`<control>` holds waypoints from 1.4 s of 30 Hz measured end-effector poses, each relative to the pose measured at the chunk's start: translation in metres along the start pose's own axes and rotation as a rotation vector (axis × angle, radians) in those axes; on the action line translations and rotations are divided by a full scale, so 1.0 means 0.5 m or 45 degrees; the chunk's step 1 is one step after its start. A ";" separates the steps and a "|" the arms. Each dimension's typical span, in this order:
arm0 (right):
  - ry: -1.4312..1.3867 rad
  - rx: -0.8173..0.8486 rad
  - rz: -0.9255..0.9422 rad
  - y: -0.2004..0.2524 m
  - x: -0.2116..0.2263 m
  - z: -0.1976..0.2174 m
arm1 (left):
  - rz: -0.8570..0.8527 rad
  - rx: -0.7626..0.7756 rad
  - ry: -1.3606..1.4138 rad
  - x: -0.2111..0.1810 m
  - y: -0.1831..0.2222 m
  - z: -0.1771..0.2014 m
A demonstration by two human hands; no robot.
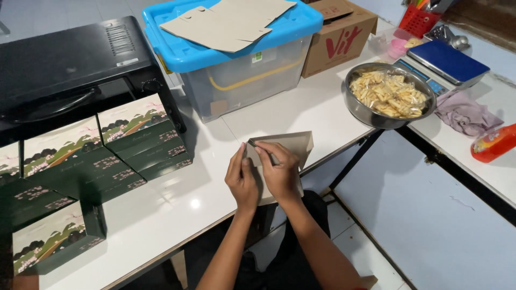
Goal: Assembling small cardboard boxes from flat templates by folding and tucking tabs.
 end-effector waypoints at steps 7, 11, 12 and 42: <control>-0.238 0.061 -0.489 0.075 -0.060 -0.048 | 0.287 0.001 0.144 0.017 0.001 0.005; -0.366 0.020 -0.489 0.096 -0.087 -0.056 | 0.349 0.098 0.196 0.019 0.001 -0.002; -0.328 -0.019 -0.476 0.089 -0.078 -0.046 | 0.393 0.133 0.238 0.015 0.001 -0.007; -0.367 -0.283 -0.274 0.119 -0.041 0.064 | 0.454 0.272 0.237 -0.130 0.023 -0.013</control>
Point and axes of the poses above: each hand's wrist, its own y-axis away from the middle knuckle, its own z-axis out of the back of the hand, x = y × z, the point moved 8 cm from there along -y, towards the middle knuckle, and after that the axes turned 12 degrees about z, right-handed, at the moved point
